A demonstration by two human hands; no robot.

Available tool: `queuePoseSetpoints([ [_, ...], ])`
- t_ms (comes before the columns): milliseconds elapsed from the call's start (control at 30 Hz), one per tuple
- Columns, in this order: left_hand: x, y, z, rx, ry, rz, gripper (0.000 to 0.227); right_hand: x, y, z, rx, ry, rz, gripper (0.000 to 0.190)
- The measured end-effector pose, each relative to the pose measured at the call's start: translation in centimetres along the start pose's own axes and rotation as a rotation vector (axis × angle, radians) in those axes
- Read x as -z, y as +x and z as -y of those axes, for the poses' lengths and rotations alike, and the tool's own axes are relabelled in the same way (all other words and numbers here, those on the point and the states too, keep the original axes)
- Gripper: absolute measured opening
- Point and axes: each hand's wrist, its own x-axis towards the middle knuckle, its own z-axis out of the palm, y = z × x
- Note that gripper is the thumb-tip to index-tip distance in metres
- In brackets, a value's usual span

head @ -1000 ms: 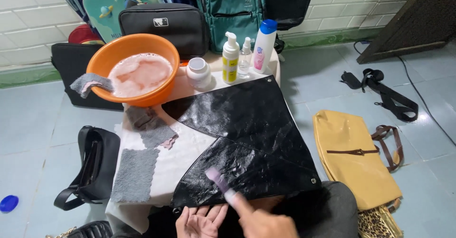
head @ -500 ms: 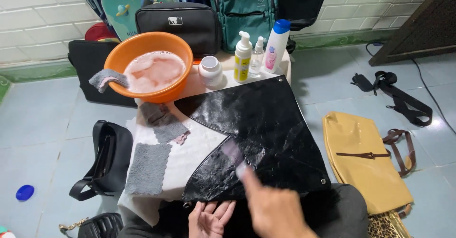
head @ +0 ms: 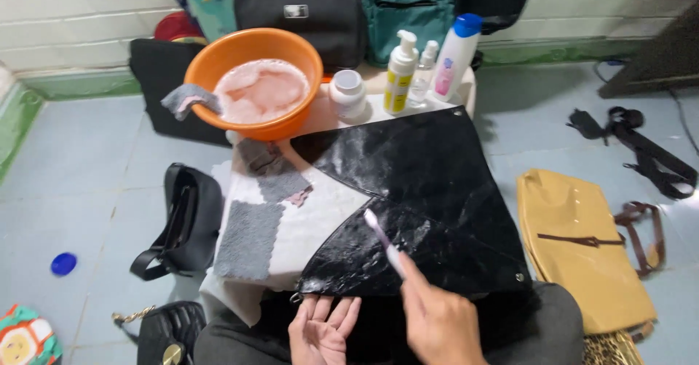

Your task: Cleaning a black leather bag using a toothbrush, cleaning solution, and a cloth.

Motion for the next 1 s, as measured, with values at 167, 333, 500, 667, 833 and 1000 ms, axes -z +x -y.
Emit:
queuePoseSetpoints([
  [167, -8.5, 0.0, -0.5, 0.089, 0.188, -0.509, 0.066, -4.4, -2.7, -1.8, 0.338, -0.226, -0.079, 0.066],
  [333, -1.1, -0.3, -0.3, -0.006, 0.049, -0.143, 0.045, -2.6, -0.6, 2.4, -0.584, -0.272, 0.578, 0.062],
  [500, -10.6, -0.2, -1.2, 0.011, 0.106, -0.428, 0.035, -4.9, -2.3, -3.5, -0.345, -0.174, 0.13, 0.048],
  [667, -8.9, -0.4, -0.6, 0.076, 0.148, -0.492, 0.062, -2.8, -2.7, -5.3, -0.094, -0.048, -0.244, 0.055],
  [833, -3.8, -0.4, -0.9, 0.051, 0.123, -0.347, 0.037, -5.4, -4.7, -7.1, -0.245, -0.066, -0.277, 0.061],
  [1000, -4.2, 0.1, 2.8, 0.164, 0.123, -0.21, 0.039, -6.8, -3.0, -2.3, -1.003, 0.742, -0.37, 0.041],
])
